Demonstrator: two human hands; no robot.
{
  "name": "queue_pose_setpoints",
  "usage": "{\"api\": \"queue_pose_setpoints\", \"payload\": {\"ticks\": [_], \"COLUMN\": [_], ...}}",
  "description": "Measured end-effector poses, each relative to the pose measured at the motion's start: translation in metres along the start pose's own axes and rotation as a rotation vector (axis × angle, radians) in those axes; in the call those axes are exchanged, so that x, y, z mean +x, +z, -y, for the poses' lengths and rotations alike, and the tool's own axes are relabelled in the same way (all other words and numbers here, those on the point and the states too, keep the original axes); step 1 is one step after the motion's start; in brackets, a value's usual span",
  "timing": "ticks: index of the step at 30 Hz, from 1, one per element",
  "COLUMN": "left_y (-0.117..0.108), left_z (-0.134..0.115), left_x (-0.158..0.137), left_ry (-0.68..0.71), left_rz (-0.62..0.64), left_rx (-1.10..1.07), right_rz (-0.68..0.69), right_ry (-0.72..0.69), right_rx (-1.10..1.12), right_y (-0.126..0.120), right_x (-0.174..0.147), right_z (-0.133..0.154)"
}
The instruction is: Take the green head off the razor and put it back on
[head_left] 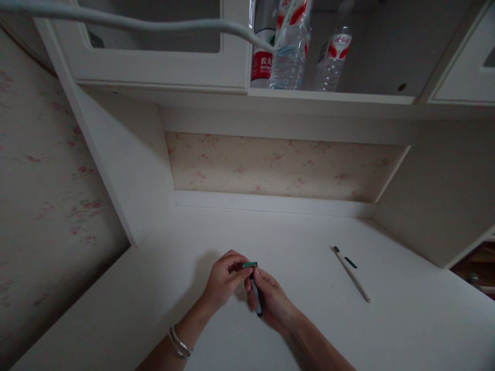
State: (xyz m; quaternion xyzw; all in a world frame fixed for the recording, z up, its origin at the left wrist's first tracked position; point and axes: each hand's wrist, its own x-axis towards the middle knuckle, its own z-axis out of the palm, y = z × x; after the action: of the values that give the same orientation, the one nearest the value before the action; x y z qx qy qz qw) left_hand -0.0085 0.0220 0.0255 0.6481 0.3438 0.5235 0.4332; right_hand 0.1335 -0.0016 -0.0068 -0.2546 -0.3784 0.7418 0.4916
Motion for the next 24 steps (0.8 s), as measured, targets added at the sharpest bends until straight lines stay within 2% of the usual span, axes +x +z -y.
{"api": "queue_pose_setpoints", "payload": {"ticks": [9,14,24], "left_y": [0.0013,0.0017,0.0005], "left_z": [-0.0008,0.0031,0.0033], "left_x": [0.0005,0.0010,0.0011], "left_ry": [0.003,-0.002,-0.004], "left_rz": [-0.029,-0.070,-0.040], "left_rx": [0.013,0.015,0.019], "right_rz": [-0.012,0.005,-0.011], "right_ry": [0.015,-0.026,-0.114], "right_rx": [-0.010,-0.032,-0.093], "right_y": [0.0002,0.0000,-0.0041], "right_x": [0.0006,0.0010,0.0029], "right_z": [-0.0011,-0.0009,-0.0004]}}
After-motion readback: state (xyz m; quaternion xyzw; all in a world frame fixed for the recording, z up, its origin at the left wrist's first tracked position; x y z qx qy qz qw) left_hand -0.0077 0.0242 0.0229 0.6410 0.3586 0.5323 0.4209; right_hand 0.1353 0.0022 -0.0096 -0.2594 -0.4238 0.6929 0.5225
